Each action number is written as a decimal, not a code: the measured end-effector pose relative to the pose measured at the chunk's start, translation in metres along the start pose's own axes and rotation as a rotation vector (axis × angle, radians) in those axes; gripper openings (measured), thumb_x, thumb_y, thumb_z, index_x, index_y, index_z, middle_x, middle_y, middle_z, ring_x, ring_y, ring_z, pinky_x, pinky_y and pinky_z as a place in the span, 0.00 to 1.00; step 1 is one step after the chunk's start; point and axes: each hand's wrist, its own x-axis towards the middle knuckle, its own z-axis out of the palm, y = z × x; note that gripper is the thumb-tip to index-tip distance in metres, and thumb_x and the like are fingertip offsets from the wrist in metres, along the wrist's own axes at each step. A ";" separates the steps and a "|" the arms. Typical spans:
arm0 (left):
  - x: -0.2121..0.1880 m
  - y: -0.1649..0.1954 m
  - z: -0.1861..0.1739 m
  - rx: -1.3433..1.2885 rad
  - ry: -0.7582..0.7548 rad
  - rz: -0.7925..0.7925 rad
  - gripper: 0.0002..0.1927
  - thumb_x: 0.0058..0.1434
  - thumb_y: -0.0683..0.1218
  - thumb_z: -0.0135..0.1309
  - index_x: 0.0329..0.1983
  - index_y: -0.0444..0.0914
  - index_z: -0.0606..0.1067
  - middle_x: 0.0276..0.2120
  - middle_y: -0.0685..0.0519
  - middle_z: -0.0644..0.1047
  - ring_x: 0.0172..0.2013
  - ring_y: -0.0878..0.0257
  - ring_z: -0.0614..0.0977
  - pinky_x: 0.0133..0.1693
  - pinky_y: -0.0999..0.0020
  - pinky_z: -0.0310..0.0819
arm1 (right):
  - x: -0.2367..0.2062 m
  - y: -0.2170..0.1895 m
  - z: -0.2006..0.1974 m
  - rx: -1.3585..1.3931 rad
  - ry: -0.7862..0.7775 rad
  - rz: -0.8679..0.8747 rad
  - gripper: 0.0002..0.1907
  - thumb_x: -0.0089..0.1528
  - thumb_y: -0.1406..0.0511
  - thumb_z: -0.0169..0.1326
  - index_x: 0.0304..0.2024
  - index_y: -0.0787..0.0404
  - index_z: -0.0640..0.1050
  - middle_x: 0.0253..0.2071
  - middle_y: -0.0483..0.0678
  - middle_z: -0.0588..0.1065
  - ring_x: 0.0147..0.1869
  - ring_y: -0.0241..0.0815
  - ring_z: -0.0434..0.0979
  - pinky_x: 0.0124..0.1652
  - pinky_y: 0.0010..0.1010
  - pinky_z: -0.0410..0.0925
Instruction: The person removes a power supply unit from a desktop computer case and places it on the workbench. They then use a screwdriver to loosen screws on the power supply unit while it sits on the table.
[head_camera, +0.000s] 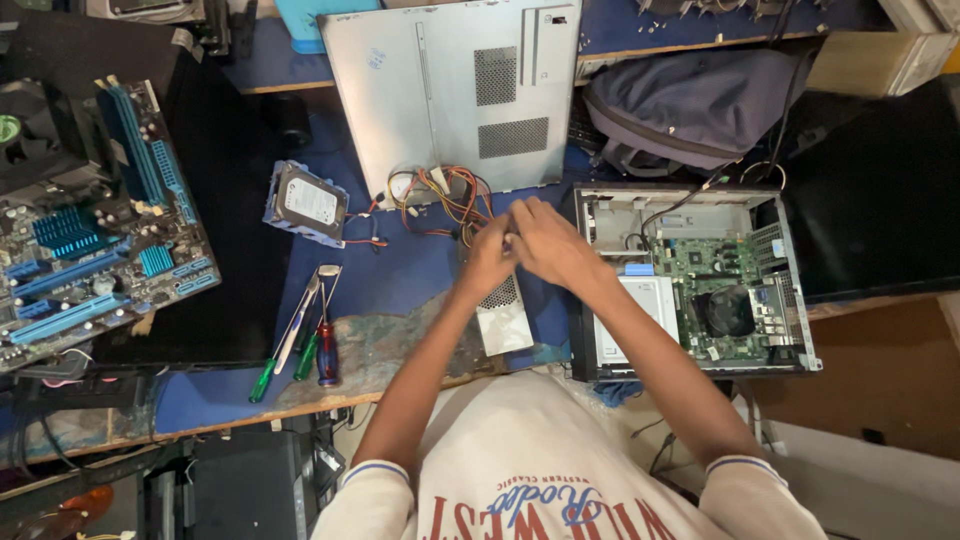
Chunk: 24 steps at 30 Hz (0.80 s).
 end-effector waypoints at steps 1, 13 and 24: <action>0.000 -0.003 0.002 0.048 0.007 0.011 0.16 0.54 0.36 0.59 0.44 0.31 0.68 0.35 0.40 0.74 0.36 0.44 0.80 0.38 0.57 0.73 | 0.000 -0.001 0.003 -0.043 0.006 0.038 0.15 0.61 0.64 0.54 0.45 0.67 0.69 0.41 0.63 0.73 0.46 0.66 0.74 0.46 0.53 0.69; 0.001 0.007 -0.012 0.029 -0.080 -0.065 0.15 0.54 0.37 0.60 0.44 0.32 0.71 0.34 0.40 0.76 0.35 0.47 0.80 0.38 0.58 0.73 | 0.001 0.004 0.010 -0.185 -0.037 0.128 0.14 0.66 0.59 0.53 0.42 0.64 0.70 0.32 0.60 0.76 0.36 0.64 0.79 0.35 0.52 0.72; 0.001 0.004 -0.012 0.001 -0.132 -0.014 0.15 0.59 0.37 0.58 0.50 0.32 0.73 0.39 0.39 0.78 0.42 0.42 0.82 0.46 0.57 0.75 | 0.001 0.005 -0.003 -0.044 -0.050 0.001 0.12 0.63 0.64 0.53 0.43 0.66 0.70 0.37 0.62 0.75 0.42 0.66 0.76 0.42 0.53 0.70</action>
